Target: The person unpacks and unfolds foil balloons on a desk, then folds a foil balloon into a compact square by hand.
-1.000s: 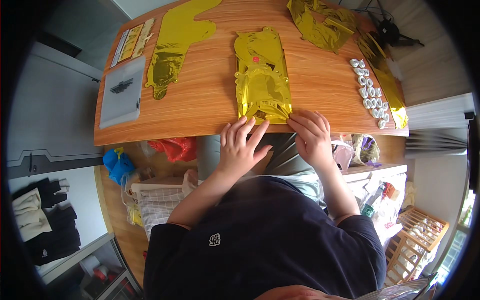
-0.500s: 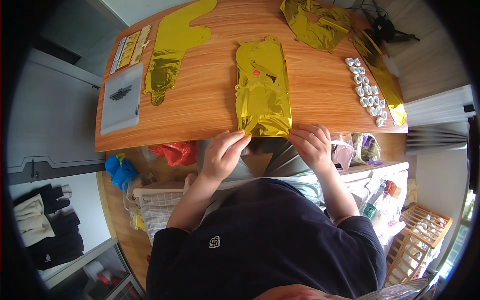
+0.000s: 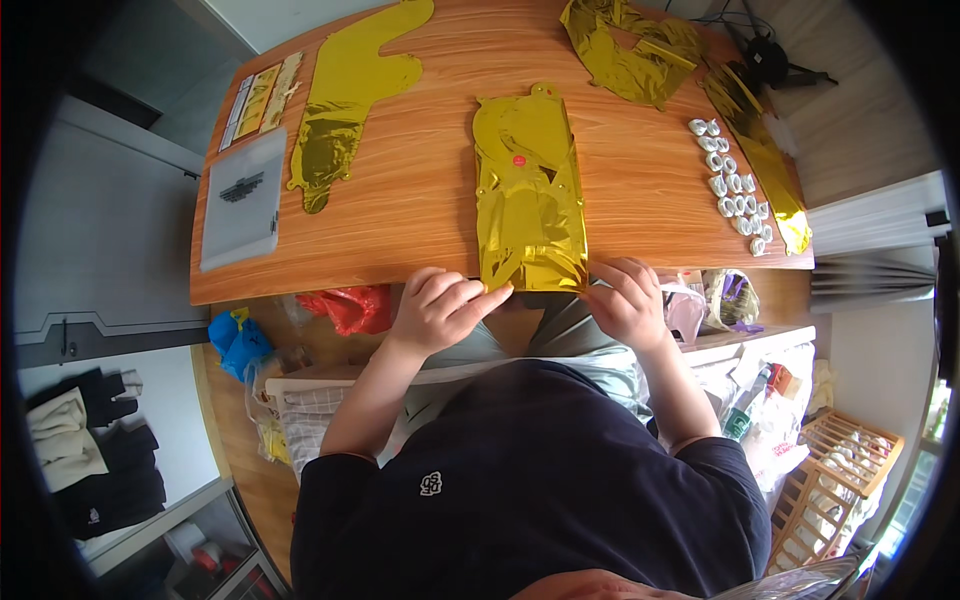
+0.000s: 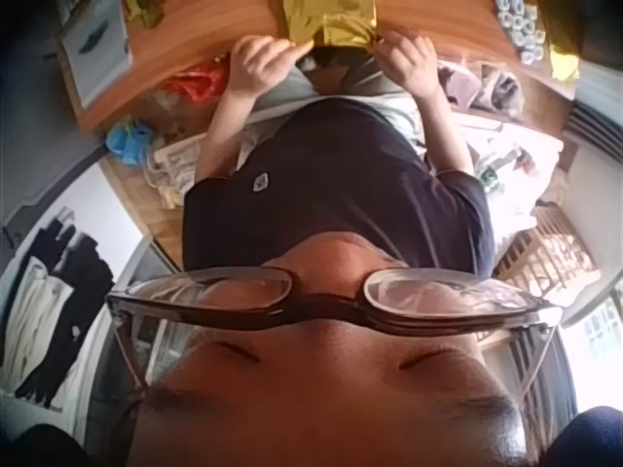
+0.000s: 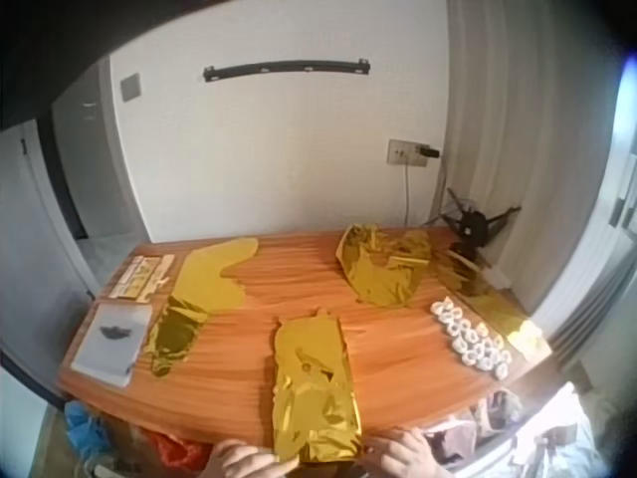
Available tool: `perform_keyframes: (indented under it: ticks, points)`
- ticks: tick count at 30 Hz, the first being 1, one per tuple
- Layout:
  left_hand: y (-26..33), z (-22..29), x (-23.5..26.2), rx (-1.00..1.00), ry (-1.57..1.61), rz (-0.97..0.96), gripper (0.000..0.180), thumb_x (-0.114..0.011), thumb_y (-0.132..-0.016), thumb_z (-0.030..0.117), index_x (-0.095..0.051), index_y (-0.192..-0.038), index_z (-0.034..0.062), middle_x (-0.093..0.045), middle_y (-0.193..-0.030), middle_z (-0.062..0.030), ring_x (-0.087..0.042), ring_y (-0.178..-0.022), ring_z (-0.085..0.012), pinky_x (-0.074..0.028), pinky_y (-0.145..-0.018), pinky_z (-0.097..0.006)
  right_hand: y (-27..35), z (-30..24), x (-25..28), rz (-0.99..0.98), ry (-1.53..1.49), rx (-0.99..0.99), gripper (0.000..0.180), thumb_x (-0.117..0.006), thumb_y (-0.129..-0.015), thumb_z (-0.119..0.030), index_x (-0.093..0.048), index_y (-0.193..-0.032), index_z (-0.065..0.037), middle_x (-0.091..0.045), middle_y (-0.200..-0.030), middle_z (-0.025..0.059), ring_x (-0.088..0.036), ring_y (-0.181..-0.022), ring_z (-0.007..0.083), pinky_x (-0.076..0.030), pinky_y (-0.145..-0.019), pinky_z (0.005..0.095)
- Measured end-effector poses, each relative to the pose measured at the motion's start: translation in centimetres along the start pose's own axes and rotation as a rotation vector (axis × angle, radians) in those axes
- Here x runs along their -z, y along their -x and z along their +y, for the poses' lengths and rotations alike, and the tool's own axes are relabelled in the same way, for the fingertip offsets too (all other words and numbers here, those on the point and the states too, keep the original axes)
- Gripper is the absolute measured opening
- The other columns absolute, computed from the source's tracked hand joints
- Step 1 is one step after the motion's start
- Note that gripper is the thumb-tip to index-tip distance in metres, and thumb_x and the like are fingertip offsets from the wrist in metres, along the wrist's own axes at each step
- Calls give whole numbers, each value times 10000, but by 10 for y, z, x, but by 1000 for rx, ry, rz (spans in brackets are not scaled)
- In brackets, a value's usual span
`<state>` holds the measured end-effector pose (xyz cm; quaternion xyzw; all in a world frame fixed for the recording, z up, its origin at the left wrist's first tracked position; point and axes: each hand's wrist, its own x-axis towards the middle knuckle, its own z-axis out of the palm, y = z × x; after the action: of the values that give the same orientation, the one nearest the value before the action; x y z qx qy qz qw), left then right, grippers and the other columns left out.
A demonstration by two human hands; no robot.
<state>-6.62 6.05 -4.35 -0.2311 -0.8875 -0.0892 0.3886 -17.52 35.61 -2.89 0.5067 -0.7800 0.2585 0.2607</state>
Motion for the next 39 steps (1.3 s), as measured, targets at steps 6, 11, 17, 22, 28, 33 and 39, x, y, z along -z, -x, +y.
perform_keyframes:
  ticks: [6, 11, 17, 22, 28, 33, 39]
  points:
    - [-39, -4, 24, 160, 94, -266, 790, -901, -723, 389, -577, -1416, 193, -509, -1343, -77, -540, -1188, -272, -429, -1078, -521, -10, 5, 12, -112, -23, -64, 583, -901, -679, -230, -625, -1177, -106, -602, -1382, 131, -595, -1198, 363, -488, -998, 476]
    - [-55, -16, 22, 289, 83, -534, 1112, -915, -665, 429, -357, -1589, 161, -399, -1574, -171, -394, -1457, -342, -318, -1204, -563, -46, 0, 15, -284, 23, -193, 877, -883, -646, -192, -487, -1420, -80, -462, -1526, 180, -467, -1373, 421, -411, -1133, 519]
    - [-56, -28, 11, 208, 150, -593, 1128, -904, -688, 327, -288, -1617, 156, -407, -1575, -186, -381, -1476, -349, -294, -1229, -539, -58, 2, 7, -357, 10, -286, 861, -782, -673, -56, -466, -1473, -94, -459, -1540, 166, -423, -1444, 366, -355, -1199, 523]
    - [-56, -35, 12, 153, 208, -642, 1023, -849, -737, 188, -310, -1606, 147, -405, -1573, -185, -423, -1454, -351, -338, -1218, -513, -57, 5, 6, -377, -46, -268, 745, -717, -735, -35, -501, -1447, -76, -555, -1454, 164, -458, -1430, 343, -349, -1212, 515]
    - [-59, -30, 19, 259, 394, -596, 880, -728, -758, -11, -386, -1561, 97, -321, -1623, -192, -469, -1408, -383, -448, -1146, -483, -54, 9, 9, -404, -98, -230, 673, -692, -760, -56, -535, -1415, -63, -589, -1418, 162, -503, -1395, 341, -370, -1206, 508]
    - [-51, -30, 16, 229, 298, -564, 947, -741, -681, -32, -394, -1552, 100, -265, -1663, -164, -426, -1457, -351, -411, -1185, -478, -55, 7, 8, -400, -130, -227, 653, -688, -747, -47, -560, -1387, -56, -593, -1414, 153, -514, -1383, 339, -380, -1202, 504]
    - [-56, -33, 20, 206, 224, -594, 949, -768, -696, 14, -392, -1561, 122, -335, -1635, -157, -416, -1471, -319, -333, -1221, -546, -56, 6, 10, -387, -128, -222, 651, -666, -732, -15, -572, -1374, -53, -603, -1393, 147, -522, -1377, 333, -382, -1201, 510]
